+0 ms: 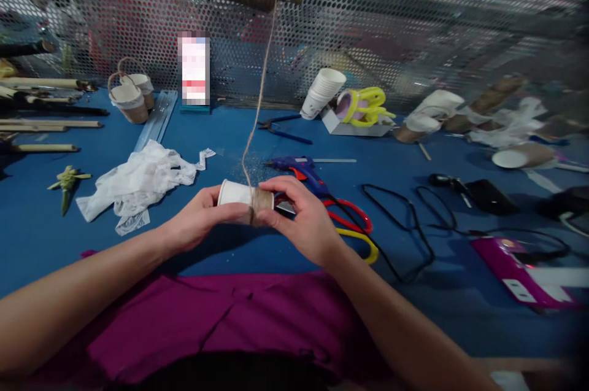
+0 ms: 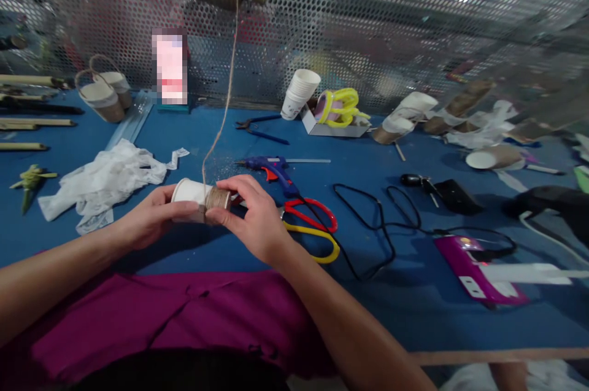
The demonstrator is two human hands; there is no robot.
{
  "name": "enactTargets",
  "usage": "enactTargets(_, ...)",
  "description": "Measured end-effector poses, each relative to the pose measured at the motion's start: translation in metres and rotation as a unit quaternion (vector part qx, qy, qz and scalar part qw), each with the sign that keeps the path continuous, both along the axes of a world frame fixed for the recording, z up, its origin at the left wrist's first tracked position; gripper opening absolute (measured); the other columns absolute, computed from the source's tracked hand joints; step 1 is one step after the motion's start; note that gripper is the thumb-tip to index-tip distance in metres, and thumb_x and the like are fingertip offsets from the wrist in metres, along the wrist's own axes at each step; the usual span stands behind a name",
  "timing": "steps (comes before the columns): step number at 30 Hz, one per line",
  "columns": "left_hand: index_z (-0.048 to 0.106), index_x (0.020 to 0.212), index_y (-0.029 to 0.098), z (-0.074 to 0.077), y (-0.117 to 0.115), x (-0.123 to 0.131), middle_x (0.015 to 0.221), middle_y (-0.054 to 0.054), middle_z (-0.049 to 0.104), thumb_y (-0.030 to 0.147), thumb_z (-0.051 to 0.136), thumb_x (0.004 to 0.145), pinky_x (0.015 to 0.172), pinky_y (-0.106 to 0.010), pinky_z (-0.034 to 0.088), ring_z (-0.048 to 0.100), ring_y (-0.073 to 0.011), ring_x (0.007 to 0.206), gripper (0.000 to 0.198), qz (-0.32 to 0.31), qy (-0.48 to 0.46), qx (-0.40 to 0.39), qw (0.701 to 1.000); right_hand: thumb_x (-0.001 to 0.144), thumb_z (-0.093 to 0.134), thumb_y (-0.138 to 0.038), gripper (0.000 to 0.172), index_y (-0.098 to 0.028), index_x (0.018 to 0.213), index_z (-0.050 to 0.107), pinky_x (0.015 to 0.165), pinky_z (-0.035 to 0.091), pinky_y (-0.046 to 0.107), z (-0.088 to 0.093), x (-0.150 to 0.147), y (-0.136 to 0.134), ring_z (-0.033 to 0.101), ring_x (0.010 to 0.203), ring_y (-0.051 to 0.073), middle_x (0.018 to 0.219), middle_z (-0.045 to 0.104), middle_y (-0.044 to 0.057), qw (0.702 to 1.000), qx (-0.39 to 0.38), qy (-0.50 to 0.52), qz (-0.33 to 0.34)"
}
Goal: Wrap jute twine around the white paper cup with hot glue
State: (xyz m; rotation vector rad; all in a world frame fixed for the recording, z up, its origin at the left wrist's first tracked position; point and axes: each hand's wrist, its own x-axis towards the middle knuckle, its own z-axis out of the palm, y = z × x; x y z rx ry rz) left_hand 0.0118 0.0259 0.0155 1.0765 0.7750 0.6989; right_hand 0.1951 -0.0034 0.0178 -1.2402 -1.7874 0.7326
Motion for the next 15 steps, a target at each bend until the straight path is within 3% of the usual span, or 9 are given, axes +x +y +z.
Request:
enactTargets(4, 0.063, 0.077, 0.011, 0.0, 0.002, 0.003, 0.067, 0.0, 0.063, 0.021, 0.075, 0.056, 0.061, -0.021, 0.042, 0.053, -0.0084, 0.058, 0.026, 0.018, -0.039, -0.083, 0.996, 0.075, 0.064, -0.04, 0.034, -0.023, 0.103, 0.056, 0.083, 0.045, 0.038, -0.003, -0.002, -0.001, 0.053, 0.097, 0.021, 0.102, 0.057, 0.009, 0.994, 0.087, -0.067, 0.028)
enactTargets(10, 0.064, 0.078, 0.011, -0.006, 0.002, 0.003, 0.07, 0.0, 0.064, 0.019, 0.074, 0.059, 0.063, -0.02, 0.044, 0.054, -0.0082, 0.06, 0.023, 0.041, -0.026, -0.05, 0.998, 0.077, 0.059, -0.046, 0.038, -0.02, 0.104, 0.055, 0.077, 0.049, 0.037, 0.0, 0.004, 0.003, 0.058, 0.091, 0.021, 0.099, 0.059, 0.009, 0.991, 0.108, -0.081, 0.018)
enactTargets(13, 0.064, 0.081, 0.011, -0.006, 0.001, 0.003, 0.074, -0.002, 0.065, 0.02, 0.073, 0.06, 0.066, -0.022, 0.045, 0.056, -0.0096, 0.064, 0.024, 0.035, -0.002, -0.026, 0.999, 0.082, 0.051, -0.044, 0.033, -0.018, 0.102, 0.057, 0.072, 0.05, 0.036, 0.006, 0.027, 0.013, 0.061, 0.081, 0.019, 0.095, 0.063, 0.009, 0.985, 0.059, -0.084, -0.139)
enactTargets(15, 0.065, 0.082, 0.01, -0.005, 0.0, 0.003, 0.076, -0.003, 0.065, 0.022, 0.072, 0.06, 0.067, -0.024, 0.046, 0.056, -0.0105, 0.065, 0.026, 0.029, 0.019, -0.006, 0.999, 0.08, 0.053, -0.043, 0.035, -0.015, 0.099, 0.059, 0.074, 0.049, 0.04, 0.006, 0.048, 0.023, 0.061, 0.083, 0.023, 0.096, 0.063, 0.013, 0.948, 0.024, -0.166, -0.271)
